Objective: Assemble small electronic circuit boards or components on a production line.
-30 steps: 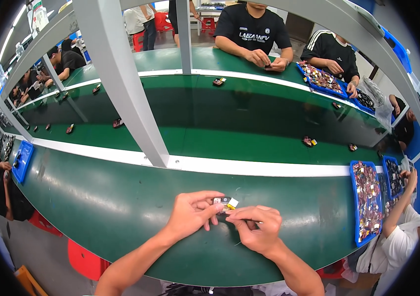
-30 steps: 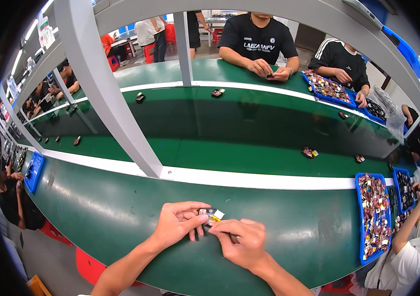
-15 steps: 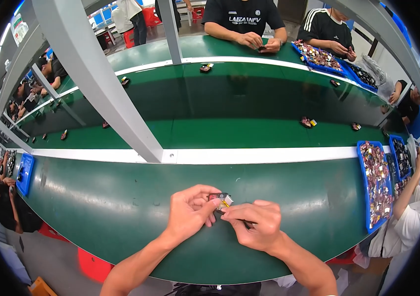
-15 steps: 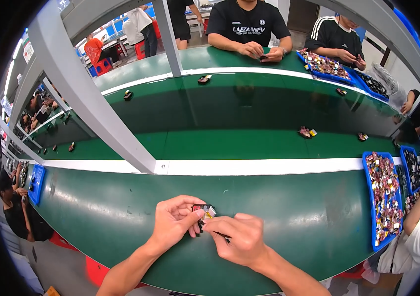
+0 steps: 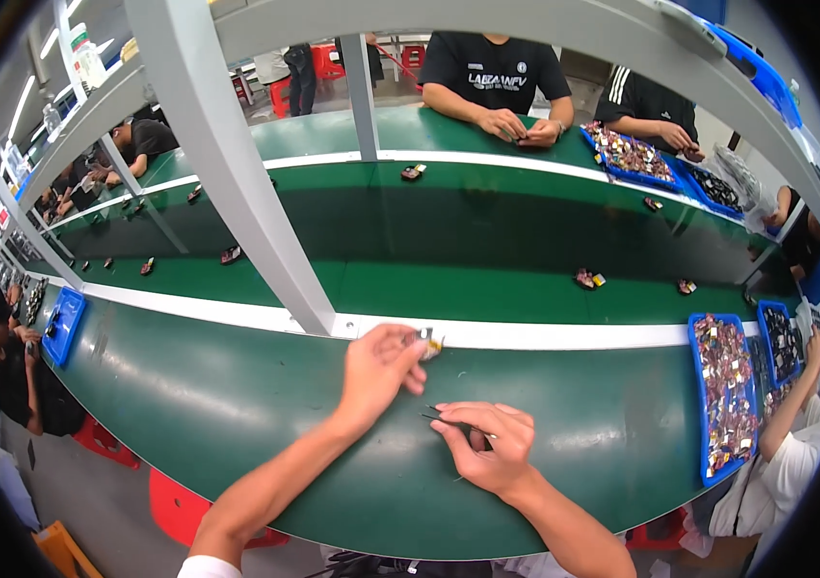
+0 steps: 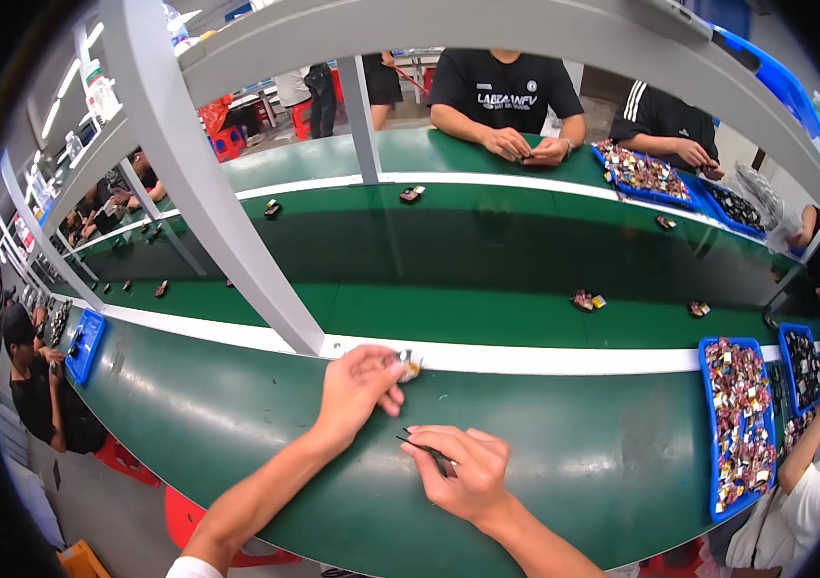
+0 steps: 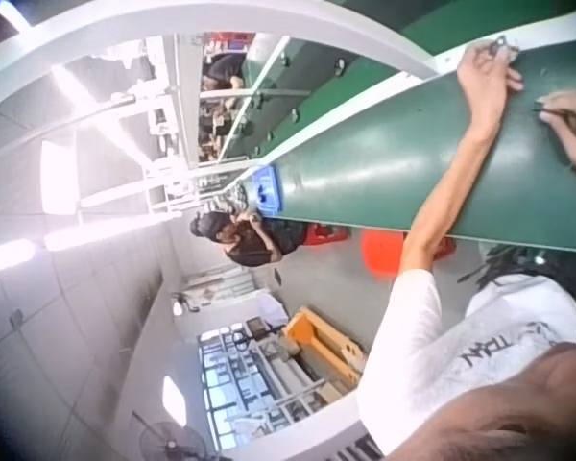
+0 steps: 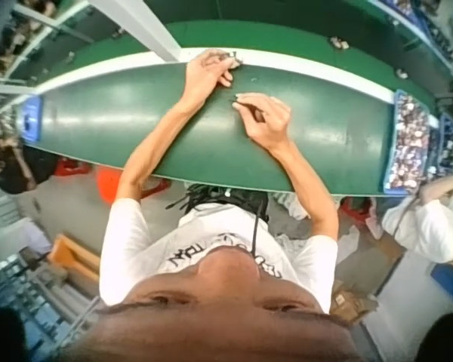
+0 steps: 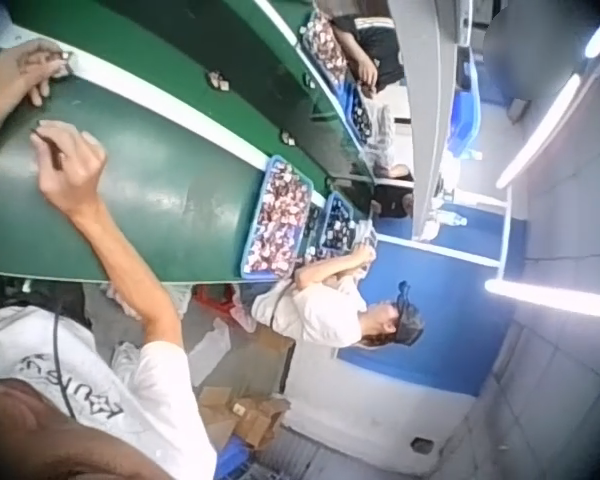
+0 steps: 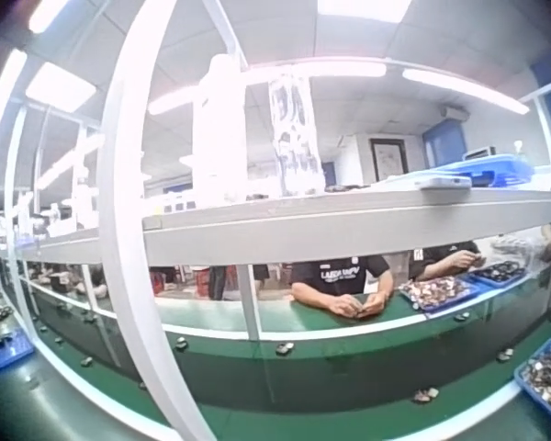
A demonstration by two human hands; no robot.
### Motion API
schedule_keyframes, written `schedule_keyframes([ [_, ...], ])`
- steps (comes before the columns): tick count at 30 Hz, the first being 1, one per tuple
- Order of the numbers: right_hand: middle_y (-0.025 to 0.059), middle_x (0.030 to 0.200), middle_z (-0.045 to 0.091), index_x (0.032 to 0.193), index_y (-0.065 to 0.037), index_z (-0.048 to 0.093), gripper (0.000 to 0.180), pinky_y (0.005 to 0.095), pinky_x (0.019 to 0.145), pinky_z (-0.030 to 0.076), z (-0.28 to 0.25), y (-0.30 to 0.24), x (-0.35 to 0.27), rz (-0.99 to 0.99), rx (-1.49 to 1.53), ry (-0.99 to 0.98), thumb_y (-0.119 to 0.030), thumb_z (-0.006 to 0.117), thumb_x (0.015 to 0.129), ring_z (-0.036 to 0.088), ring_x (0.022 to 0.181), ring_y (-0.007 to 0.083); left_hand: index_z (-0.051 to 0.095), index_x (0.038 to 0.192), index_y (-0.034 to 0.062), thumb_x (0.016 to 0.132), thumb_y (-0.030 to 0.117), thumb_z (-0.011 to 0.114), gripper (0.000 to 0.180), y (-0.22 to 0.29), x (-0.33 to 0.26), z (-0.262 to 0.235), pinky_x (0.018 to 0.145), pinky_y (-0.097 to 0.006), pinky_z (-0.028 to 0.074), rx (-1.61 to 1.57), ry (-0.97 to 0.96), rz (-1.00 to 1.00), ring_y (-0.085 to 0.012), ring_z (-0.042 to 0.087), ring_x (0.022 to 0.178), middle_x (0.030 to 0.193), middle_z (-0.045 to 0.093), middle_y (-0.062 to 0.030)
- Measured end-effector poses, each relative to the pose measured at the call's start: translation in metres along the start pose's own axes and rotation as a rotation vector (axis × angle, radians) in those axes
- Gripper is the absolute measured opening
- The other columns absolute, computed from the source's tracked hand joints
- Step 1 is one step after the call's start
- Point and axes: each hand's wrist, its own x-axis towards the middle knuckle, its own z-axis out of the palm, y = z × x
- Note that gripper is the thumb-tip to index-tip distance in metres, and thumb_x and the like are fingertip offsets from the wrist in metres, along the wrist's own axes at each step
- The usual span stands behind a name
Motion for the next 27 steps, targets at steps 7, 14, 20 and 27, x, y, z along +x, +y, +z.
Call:
schedule_keyframes([
  [7, 0.0075, 0.088, 0.078, 0.085, -0.005, 0.072, 0.021, 0.0219, 0.044, 0.037, 0.001, 0.001, 0.007, -0.022, 0.037, 0.124, 0.003, 0.083, 0.07, 0.043, 0.039, 0.0058, 0.062, 0.113, -0.0128, 0.093, 0.007, 0.07, 0.029, 0.008, 0.131, -0.01, 0.052, -0.027, 0.059, 0.278, 0.186, 0.102, -0.0148, 0.068, 0.061, 0.082, 0.07, -0.0136],
  [14, 0.0056, 0.082, 0.076, 0.084, -0.007, 0.072, 0.017, 0.0263, 0.048, 0.046, 0.004, 0.014, 0.0, -0.063, 0.014, 0.118, -0.002, 0.084, 0.072, 0.06, 0.048, 0.0159, 0.062, 0.117, -0.0048, 0.095, 0.02, 0.063, 0.033, 0.011, 0.142, -0.001, 0.08, -0.051, 0.056, 1.177, 0.478, 0.423, -0.0493, 0.066, 0.095, 0.123, 0.052, -0.0271],
  [20, 0.0043, 0.079, 0.074, 0.082, -0.007, 0.072, 0.015, 0.0279, 0.049, 0.047, 0.001, 0.01, 0.003, -0.023, 0.032, 0.101, -0.003, 0.083, 0.074, 0.06, 0.047, 0.0174, 0.063, 0.122, -0.0052, 0.095, 0.01, 0.058, 0.032, 0.042, 0.172, 0.096, 0.059, -0.036, 0.063, 0.835, -0.494, 0.144, -0.0235, 0.071, 0.089, 0.11, 0.066, -0.0182],
  [27, 0.0029, 0.079, 0.073, 0.084, -0.007, 0.071, 0.014, 0.0292, 0.05, 0.048, 0.01, 0.008, 0.0, -0.005, 0.023, 0.063, -0.004, 0.081, 0.075, 0.061, 0.049, 0.0197, 0.064, 0.117, -0.0069, 0.095, 0.008, 0.054, 0.028, 0.027, 0.205, 0.18, 0.06, -0.033, 0.065, 0.819, -0.577, -0.022, -0.0204, 0.071, 0.081, 0.108, 0.067, -0.0176],
])
